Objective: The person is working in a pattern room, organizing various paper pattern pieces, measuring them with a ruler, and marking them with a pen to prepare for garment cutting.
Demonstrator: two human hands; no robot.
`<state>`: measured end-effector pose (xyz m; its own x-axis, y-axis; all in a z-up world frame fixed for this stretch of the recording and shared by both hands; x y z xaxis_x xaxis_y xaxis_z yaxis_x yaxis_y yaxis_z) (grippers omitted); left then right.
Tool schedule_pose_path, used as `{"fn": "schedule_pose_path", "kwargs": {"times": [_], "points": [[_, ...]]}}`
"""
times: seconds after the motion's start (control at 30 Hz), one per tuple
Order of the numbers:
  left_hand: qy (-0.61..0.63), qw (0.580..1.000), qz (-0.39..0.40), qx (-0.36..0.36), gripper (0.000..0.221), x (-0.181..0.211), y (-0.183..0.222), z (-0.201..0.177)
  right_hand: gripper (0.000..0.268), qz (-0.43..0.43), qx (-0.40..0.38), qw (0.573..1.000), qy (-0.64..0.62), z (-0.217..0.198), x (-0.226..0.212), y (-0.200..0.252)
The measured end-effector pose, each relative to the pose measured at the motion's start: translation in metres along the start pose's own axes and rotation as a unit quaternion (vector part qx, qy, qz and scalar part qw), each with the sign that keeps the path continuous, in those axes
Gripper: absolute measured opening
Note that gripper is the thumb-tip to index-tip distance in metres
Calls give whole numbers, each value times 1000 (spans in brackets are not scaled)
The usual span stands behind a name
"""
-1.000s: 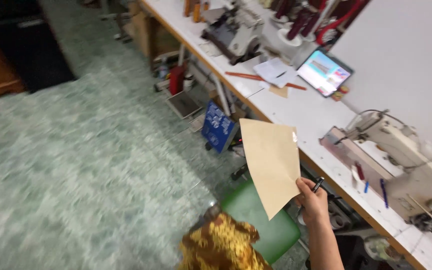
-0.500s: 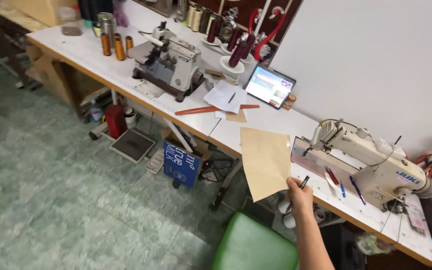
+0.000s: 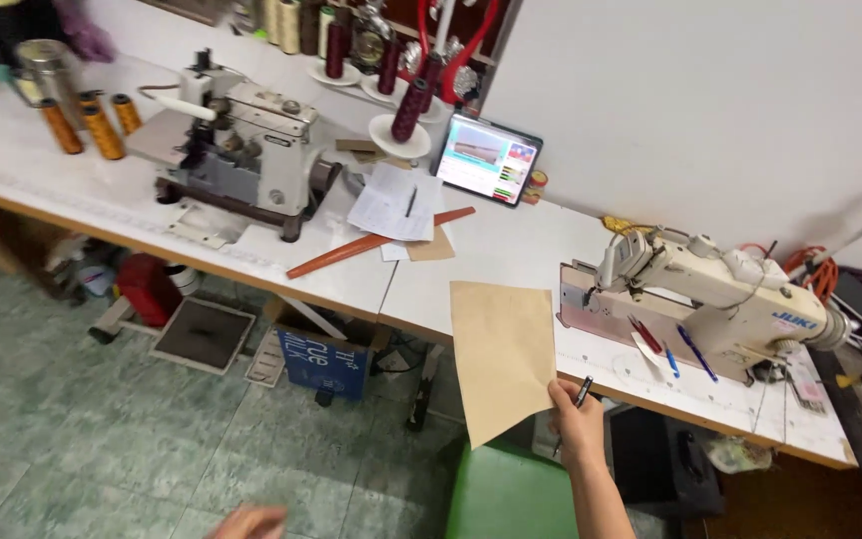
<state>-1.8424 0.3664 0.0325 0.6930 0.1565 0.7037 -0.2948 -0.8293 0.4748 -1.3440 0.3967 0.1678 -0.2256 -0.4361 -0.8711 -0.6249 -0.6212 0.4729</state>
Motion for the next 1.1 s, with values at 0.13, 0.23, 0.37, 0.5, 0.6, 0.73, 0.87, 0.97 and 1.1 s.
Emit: {"fn": "schedule_pose_path", "kwargs": {"times": [0.13,0.23,0.37,0.5,0.6,0.73,0.87,0.97,1.1], "points": [[-43,983,160,-74,28,121,-93,-41,20,5,31,999,22,6,-13,-7],[-122,900,415,61,31,182,-186,-66,13,5,63,997,40,18,-25,-31],[-248,890,383,18,58,232,-328,-83,18,12,88,993,73,58,-63,-59],[-309,890,335,-25,72,270,-432,-97,25,52,117,989,72,100,-84,-118],[-376,862,336,-48,81,285,-484,-91,28,63,118,989,57,135,-105,-152],[-418,838,340,-85,82,296,-527,-80,24,88,122,986,70,164,-118,-183],[-451,802,390,40,77,281,-568,-61,21,62,127,988,66,167,-115,-204],[-433,765,446,167,54,270,-576,-62,20,77,148,985,45,162,-108,-206],[-198,943,267,9,33,255,-590,-94,22,88,189,978,9,147,-91,-215]]}}
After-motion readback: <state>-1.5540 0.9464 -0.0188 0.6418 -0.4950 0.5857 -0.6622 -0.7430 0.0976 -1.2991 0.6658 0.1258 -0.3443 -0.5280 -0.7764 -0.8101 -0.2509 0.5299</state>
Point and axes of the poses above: each hand's wrist, its own y-axis away from the middle knuckle, its own z-axis out of the palm, x = y × z, the point moved 7 cm from there along -y, towards the middle knuckle, and after that the axes turned 14 degrees about z, right-handed, at the moved point
